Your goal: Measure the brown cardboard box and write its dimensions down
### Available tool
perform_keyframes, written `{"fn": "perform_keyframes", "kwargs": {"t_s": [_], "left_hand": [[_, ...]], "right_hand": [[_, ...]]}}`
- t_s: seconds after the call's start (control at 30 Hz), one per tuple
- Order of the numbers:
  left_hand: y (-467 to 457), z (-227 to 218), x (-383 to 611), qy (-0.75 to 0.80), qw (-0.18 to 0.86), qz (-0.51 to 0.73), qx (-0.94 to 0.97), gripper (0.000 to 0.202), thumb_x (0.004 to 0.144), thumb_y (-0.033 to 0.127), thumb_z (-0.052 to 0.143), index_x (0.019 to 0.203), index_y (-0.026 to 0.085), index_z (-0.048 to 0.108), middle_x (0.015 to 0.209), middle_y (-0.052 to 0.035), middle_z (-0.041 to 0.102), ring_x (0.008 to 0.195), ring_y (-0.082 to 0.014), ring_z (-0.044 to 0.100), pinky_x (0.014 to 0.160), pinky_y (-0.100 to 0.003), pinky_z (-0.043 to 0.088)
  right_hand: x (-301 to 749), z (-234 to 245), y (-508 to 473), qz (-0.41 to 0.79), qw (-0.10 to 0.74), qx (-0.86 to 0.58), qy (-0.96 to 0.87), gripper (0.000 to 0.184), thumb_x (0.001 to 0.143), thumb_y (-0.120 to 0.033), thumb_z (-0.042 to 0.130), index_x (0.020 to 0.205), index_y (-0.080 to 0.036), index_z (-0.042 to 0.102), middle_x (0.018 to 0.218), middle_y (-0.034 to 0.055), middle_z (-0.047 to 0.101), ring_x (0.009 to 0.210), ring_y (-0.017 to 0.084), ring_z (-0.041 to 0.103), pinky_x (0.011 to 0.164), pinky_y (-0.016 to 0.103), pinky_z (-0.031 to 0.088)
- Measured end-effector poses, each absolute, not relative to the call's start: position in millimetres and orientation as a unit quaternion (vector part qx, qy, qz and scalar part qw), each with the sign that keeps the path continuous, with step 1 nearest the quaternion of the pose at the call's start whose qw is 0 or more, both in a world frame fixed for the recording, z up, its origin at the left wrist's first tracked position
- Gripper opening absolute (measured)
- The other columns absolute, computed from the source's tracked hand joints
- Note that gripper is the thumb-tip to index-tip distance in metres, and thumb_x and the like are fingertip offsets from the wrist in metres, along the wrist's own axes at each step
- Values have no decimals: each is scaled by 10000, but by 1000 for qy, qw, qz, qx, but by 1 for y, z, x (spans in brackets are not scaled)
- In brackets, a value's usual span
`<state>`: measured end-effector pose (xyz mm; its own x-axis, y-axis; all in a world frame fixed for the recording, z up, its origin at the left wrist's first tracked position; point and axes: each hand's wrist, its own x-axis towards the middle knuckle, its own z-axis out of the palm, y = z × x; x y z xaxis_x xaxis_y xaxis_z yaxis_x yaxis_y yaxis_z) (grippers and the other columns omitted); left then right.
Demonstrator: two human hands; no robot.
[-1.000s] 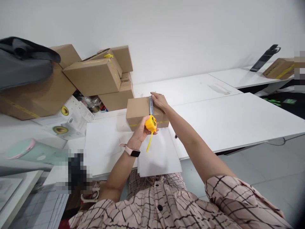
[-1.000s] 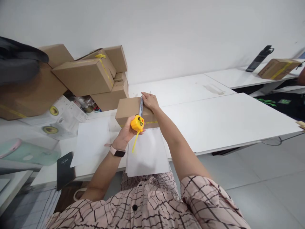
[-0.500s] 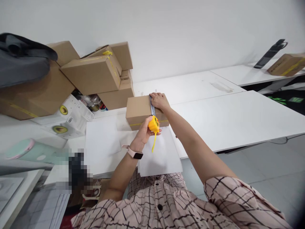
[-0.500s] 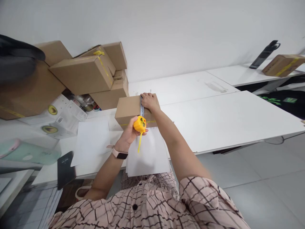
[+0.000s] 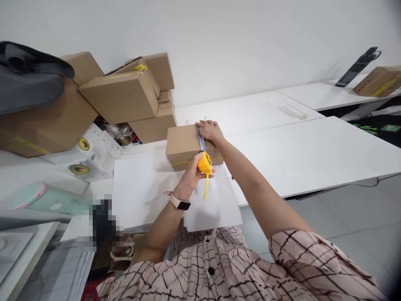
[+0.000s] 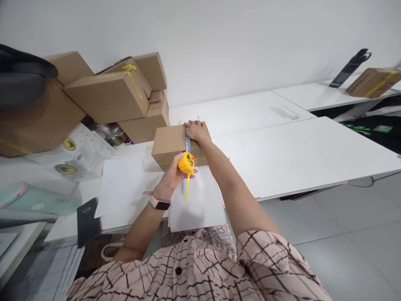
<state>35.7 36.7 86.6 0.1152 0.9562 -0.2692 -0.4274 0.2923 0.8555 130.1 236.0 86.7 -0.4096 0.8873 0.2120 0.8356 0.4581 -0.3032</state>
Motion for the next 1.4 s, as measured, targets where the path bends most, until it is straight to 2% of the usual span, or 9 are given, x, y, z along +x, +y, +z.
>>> {"fn": "perform_keyframes", "kwargs": {"t_s": [0.2,0.4,0.5,0.67,0.8,1.03,1.17,1.3,1.4], "left_hand": [[30,86,31,436,660,517,327,512,732,613,727,1000,188,633,915,-54,678,707,-205,731,530,-291,577],[-8,67,-33,487,489,597,409,602,687,514,808,1180,286,546,1057,-15,660,743,-191,728,534,-284,596],[-8,54,-65,532,411,619,407,585,701,495,786,1179,291,519,1049,0,646,758,-173,719,572,-282,605],[22,54,-84,527,453,585,419,526,717,548,724,1092,232,531,987,-16,653,699,-156,699,545,-273,584],[51,85,-86,508,439,596,442,528,711,559,739,1069,219,554,999,-32,663,678,-161,695,492,-258,543],[86,126,-83,516,405,605,451,506,754,588,722,1058,219,555,962,-26,662,691,-164,698,501,-259,531],[58,111,-51,477,412,606,484,529,738,531,748,1146,254,555,1051,-40,674,771,-182,719,538,-257,559],[36,80,-22,430,543,527,492,575,734,513,747,1190,212,569,1099,-70,663,730,-194,721,493,-275,570],[39,63,-18,414,591,495,484,612,727,526,750,1198,180,569,1128,-90,659,706,-210,726,457,-283,563]], "right_hand": [[134,92,245,155,225,-508,-817,520,996,-356,325,1467,-277,529,1534,56,517,1417,336,406,1186,553,236],[202,94,219,327,467,-483,-664,593,1005,-582,323,1479,-261,478,1447,94,581,1280,243,539,1098,415,417],[234,71,184,371,457,-517,-621,634,978,-658,363,1445,-258,518,1339,109,640,1153,234,613,1033,400,471],[241,50,151,419,376,-502,-656,750,898,-698,530,1522,-294,428,1376,116,612,1075,254,643,895,390,555],[230,74,175,327,385,-511,-695,822,853,-676,622,1507,-217,428,1439,158,541,1183,300,586,1029,425,483],[200,116,237,178,370,-579,-705,525,926,-629,520,1168,-179,638,1271,171,612,1233,366,473,1049,515,404],[182,117,246,116,374,-527,-755,359,1006,-380,374,1170,-216,648,1221,125,672,1218,334,485,1098,504,313],[171,113,246,46,365,-513,-776,428,1001,-229,265,1199,-224,644,1170,110,695,1120,304,528,1070,470,282],[169,111,246,-9,341,-511,-789,446,982,-187,283,1285,-223,609,1184,118,673,1087,306,508,1004,456,295]]}}
